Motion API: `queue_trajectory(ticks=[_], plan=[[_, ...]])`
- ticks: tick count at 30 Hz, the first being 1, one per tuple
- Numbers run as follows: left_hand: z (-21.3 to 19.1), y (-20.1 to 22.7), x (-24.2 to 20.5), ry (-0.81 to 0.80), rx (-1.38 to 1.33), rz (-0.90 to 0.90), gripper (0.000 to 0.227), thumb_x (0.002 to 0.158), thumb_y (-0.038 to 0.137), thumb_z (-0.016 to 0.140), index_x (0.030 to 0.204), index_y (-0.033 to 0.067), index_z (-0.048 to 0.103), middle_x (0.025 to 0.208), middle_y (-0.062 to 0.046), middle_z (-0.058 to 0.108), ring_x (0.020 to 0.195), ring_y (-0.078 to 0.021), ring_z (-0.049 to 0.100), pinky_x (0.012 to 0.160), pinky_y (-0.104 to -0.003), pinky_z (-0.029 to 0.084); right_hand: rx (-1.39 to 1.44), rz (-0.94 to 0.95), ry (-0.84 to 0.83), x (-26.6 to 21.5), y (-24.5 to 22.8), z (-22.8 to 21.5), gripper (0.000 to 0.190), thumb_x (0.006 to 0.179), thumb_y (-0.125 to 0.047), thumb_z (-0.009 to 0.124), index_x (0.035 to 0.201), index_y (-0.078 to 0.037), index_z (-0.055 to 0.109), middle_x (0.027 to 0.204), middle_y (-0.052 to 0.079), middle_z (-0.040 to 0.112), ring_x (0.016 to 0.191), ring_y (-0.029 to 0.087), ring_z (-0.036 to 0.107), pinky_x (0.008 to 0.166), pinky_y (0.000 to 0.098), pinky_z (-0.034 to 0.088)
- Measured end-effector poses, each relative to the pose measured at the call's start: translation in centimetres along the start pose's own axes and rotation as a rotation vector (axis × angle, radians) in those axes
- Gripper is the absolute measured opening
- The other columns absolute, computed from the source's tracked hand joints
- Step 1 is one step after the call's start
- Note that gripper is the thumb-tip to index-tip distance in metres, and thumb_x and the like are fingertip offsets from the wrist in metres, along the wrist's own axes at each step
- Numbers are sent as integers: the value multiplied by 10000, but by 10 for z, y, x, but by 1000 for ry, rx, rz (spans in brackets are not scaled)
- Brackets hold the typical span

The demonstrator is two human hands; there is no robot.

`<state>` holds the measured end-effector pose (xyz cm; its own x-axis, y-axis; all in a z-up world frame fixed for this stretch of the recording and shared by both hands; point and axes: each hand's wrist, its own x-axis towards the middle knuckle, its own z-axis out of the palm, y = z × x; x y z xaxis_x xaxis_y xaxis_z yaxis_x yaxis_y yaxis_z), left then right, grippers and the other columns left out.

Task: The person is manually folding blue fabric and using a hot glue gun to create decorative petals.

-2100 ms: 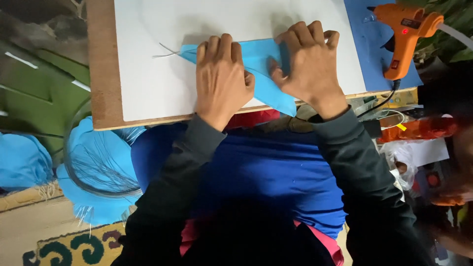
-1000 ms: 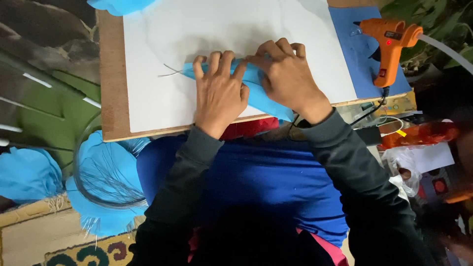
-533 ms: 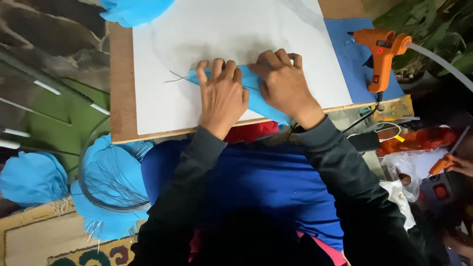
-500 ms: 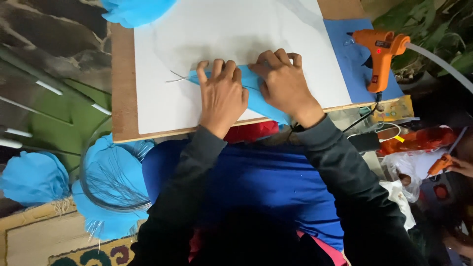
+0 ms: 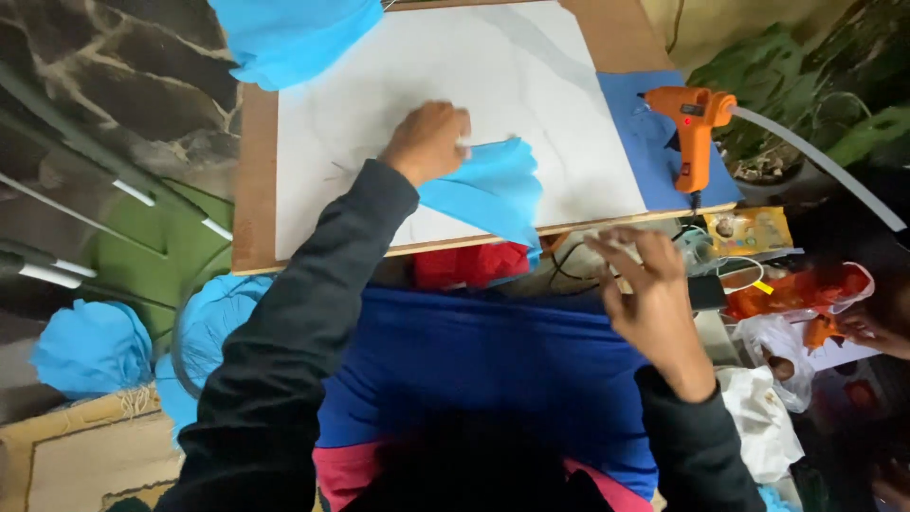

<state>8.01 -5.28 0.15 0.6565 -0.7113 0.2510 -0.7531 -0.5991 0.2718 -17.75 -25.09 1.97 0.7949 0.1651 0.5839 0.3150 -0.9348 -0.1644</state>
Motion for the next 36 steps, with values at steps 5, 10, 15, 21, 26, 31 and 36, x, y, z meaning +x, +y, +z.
queue_trajectory(ticks=[5,10,15,21,26,31,36], plan=[[5,3,12,-149,-33,-111,332,661,172,721,912,-5,595,873,-205,584,832,-399,608,655,-490,510,0,107,-31,-46,7,-9,268,746,-69,585,1003,-118,644,1011,42,528,936,278,524,695,386,400],[13,-21,19,-225,-226,-308,281,650,212,721,860,36,657,870,-157,630,841,-357,623,645,-468,515,-36,165,-42,-64,15,-5,233,760,-131,595,988,-142,644,988,18,561,956,242,539,723,370,398],[-28,-7,9,145,-928,-539,241,711,127,680,882,-15,586,701,-57,508,532,-116,560,424,-179,441,24,142,-34,-58,6,-3,280,741,-107,586,1011,-161,640,975,13,553,940,249,535,710,361,403],[-47,33,-34,402,-1395,-768,251,751,178,633,888,-17,553,662,-59,511,571,-151,611,511,-201,503,97,45,-20,-40,-9,4,294,764,-96,573,1043,-168,635,950,24,553,887,242,538,666,336,397],[-53,61,-106,-24,-1412,-772,439,809,449,515,828,11,544,690,-144,598,599,-238,648,593,-305,547,149,12,-51,-24,-16,-1,279,764,-50,572,1022,-131,642,902,29,540,858,237,543,658,318,414],[-52,59,-147,-4,-566,-371,288,848,295,559,676,80,639,538,-73,627,483,-201,645,498,-278,501,184,-36,-52,6,-21,4,115,773,-47,599,875,-58,650,784,87,536,787,328,555,655,383,445],[-18,76,-127,413,194,-67,356,827,337,542,1028,55,623,947,-91,538,890,-274,510,698,-371,405,204,-45,-42,67,-6,31,214,752,55,537,958,36,595,876,179,545,880,401,525,719,451,445]])
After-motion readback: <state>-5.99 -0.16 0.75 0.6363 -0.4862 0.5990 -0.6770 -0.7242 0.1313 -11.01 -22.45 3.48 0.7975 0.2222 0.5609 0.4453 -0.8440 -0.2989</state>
